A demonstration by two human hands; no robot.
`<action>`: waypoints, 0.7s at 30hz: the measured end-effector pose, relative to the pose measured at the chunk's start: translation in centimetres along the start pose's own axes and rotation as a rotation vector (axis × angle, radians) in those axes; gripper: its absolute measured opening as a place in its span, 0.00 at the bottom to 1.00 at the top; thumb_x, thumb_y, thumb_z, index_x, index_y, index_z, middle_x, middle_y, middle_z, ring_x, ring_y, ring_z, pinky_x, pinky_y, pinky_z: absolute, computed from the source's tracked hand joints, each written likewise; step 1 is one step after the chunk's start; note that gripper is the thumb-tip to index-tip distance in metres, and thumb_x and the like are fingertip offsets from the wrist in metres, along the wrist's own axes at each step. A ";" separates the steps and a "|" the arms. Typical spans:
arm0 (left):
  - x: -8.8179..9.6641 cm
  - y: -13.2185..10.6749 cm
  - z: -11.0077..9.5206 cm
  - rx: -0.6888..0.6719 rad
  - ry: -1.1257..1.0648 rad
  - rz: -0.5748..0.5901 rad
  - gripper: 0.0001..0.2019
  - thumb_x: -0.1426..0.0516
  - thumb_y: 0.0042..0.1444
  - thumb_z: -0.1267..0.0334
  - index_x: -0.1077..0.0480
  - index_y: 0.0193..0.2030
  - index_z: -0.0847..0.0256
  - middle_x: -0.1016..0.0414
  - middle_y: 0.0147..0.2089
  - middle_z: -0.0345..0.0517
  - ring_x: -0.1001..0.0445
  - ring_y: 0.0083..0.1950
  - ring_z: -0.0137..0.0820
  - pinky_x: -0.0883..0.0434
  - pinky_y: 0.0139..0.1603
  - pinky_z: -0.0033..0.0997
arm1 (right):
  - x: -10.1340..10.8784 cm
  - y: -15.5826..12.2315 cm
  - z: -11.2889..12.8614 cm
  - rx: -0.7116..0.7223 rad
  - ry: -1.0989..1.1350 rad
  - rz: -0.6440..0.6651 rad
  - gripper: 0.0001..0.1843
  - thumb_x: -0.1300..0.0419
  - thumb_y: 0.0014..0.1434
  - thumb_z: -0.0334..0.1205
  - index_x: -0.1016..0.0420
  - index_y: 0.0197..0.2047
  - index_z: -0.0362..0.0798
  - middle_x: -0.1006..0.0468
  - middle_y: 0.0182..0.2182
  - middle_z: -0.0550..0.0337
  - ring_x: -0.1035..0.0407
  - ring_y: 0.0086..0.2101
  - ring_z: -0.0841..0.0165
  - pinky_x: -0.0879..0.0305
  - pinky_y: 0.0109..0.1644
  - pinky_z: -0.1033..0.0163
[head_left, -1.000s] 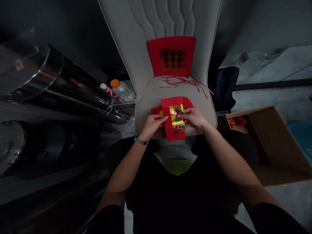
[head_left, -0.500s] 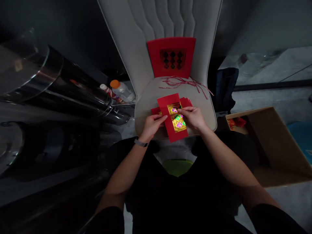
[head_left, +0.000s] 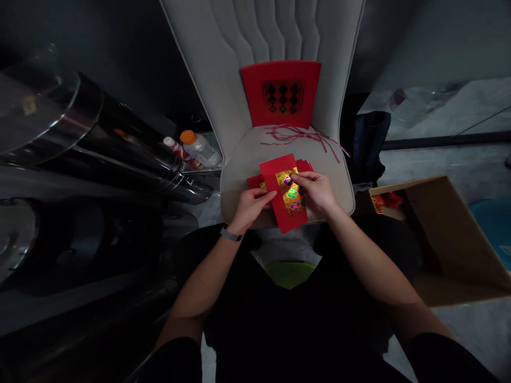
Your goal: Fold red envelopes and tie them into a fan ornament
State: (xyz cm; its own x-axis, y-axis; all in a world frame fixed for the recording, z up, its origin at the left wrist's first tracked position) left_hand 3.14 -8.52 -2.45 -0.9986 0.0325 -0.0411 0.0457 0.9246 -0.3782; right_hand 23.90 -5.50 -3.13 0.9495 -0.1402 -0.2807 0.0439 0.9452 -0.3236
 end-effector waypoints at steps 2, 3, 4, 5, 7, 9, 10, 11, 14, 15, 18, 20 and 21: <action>0.1 0.1 0.2 -0.001 0.003 0.019 0.20 0.26 0.46 0.49 0.17 0.39 0.63 0.15 0.40 0.49 0.18 0.39 0.34 0.19 0.39 0.32 | 0.0 0.0 -0.1 -0.001 0.042 0.001 0.21 0.18 0.38 0.54 0.15 0.30 0.51 0.15 0.30 0.60 0.26 0.27 0.68 0.29 0.33 0.60; 0.1 0.1 0.2 -0.003 0.004 0.026 0.20 0.26 0.47 0.49 0.17 0.39 0.63 0.15 0.40 0.49 0.18 0.39 0.33 0.19 0.39 0.32 | 0.0 0.1 -0.2 0.002 0.055 -0.004 0.21 0.18 0.38 0.53 0.16 0.30 0.51 0.15 0.29 0.60 0.26 0.27 0.69 0.29 0.32 0.61; 0.1 0.1 0.3 -0.006 0.007 0.030 0.20 0.26 0.47 0.49 0.17 0.39 0.63 0.15 0.41 0.49 0.18 0.39 0.33 0.19 0.39 0.31 | 0.1 0.1 -0.3 0.002 0.062 -0.009 0.21 0.18 0.38 0.53 0.16 0.30 0.50 0.16 0.29 0.60 0.27 0.26 0.69 0.30 0.31 0.61; 0.1 0.1 0.3 -0.011 0.012 0.031 0.20 0.26 0.47 0.49 0.17 0.40 0.63 0.14 0.41 0.49 0.18 0.39 0.33 0.19 0.39 0.31 | 0.1 0.1 -0.4 0.000 0.064 -0.009 0.21 0.18 0.38 0.54 0.16 0.30 0.50 0.16 0.28 0.60 0.27 0.25 0.70 0.31 0.30 0.61; 0.1 0.1 0.2 -0.018 0.024 0.029 0.20 0.27 0.48 0.49 0.17 0.40 0.63 0.14 0.42 0.49 0.18 0.40 0.34 0.20 0.39 0.31 | 0.2 0.2 -0.5 -0.009 0.065 -0.004 0.22 0.18 0.38 0.54 0.15 0.32 0.50 0.16 0.29 0.61 0.28 0.25 0.70 0.32 0.28 0.62; 0.1 0.0 0.1 -0.017 0.031 0.025 0.21 0.26 0.47 0.48 0.17 0.39 0.63 0.14 0.41 0.50 0.18 0.39 0.34 0.20 0.39 0.31 | 0.2 0.2 -0.5 -0.013 0.063 -0.016 0.23 0.18 0.38 0.55 0.16 0.32 0.50 0.16 0.29 0.61 0.27 0.25 0.69 0.32 0.28 0.61; 0.0 0.0 0.1 -0.016 0.032 0.024 0.21 0.26 0.47 0.48 0.17 0.39 0.63 0.15 0.41 0.50 0.18 0.39 0.34 0.20 0.39 0.32 | 0.2 0.2 -0.5 -0.013 0.064 -0.023 0.23 0.18 0.39 0.55 0.16 0.32 0.50 0.16 0.29 0.60 0.27 0.25 0.68 0.31 0.28 0.61; 0.0 -0.1 0.0 -0.014 0.034 0.023 0.21 0.26 0.47 0.48 0.17 0.39 0.63 0.15 0.40 0.50 0.19 0.39 0.34 0.21 0.39 0.32 | 0.2 0.3 -0.5 -0.014 0.069 -0.025 0.23 0.18 0.39 0.55 0.16 0.32 0.50 0.15 0.30 0.60 0.26 0.26 0.67 0.30 0.30 0.60; -0.2 -0.2 -0.1 -0.010 0.041 0.033 0.20 0.26 0.47 0.49 0.17 0.38 0.64 0.15 0.39 0.50 0.19 0.37 0.32 0.21 0.39 0.32 | 0.1 0.4 -0.5 -0.021 0.105 -0.004 0.22 0.18 0.39 0.55 0.16 0.32 0.50 0.14 0.32 0.58 0.22 0.30 0.65 0.25 0.38 0.57; -0.3 -0.3 -0.2 -0.011 0.043 0.038 0.19 0.27 0.47 0.49 0.17 0.38 0.64 0.15 0.39 0.49 0.20 0.37 0.32 0.21 0.39 0.32 | 0.1 0.4 -0.5 -0.019 0.119 0.003 0.22 0.18 0.40 0.54 0.16 0.32 0.50 0.14 0.32 0.58 0.22 0.31 0.64 0.25 0.40 0.57; -0.3 -0.4 -0.2 -0.016 0.043 0.049 0.19 0.27 0.48 0.49 0.17 0.37 0.64 0.15 0.38 0.48 0.20 0.37 0.32 0.21 0.40 0.32 | 0.1 0.6 -0.5 0.009 0.154 -0.016 0.21 0.18 0.39 0.53 0.16 0.33 0.51 0.14 0.32 0.59 0.21 0.33 0.64 0.25 0.42 0.57; -0.3 -0.5 -0.1 -0.017 0.053 0.048 0.19 0.27 0.48 0.49 0.17 0.37 0.64 0.16 0.38 0.48 0.20 0.36 0.31 0.22 0.40 0.31 | 0.1 0.7 -0.4 0.035 0.153 -0.041 0.23 0.18 0.38 0.53 0.17 0.34 0.52 0.14 0.32 0.60 0.21 0.34 0.64 0.25 0.43 0.56; -0.3 -0.5 -0.1 -0.020 0.059 0.049 0.19 0.27 0.48 0.49 0.18 0.36 0.64 0.16 0.38 0.48 0.20 0.37 0.31 0.23 0.41 0.31 | 0.2 0.8 -0.2 0.049 0.139 -0.053 0.23 0.18 0.38 0.53 0.17 0.34 0.52 0.14 0.32 0.60 0.21 0.34 0.64 0.25 0.44 0.56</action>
State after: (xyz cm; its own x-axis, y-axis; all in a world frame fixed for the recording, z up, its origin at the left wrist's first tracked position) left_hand 3.38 -8.92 -2.18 -0.9950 0.1003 -0.0040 0.0950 0.9287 -0.3585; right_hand 24.01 -4.89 -3.65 0.8934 -0.2262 -0.3882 0.1108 0.9483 -0.2975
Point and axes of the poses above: each hand's wrist, its own y-axis towards the middle knuckle, its own x-axis out of the back of the hand, z = x × y, the point moved 1 cm from there along y, towards the middle knuckle
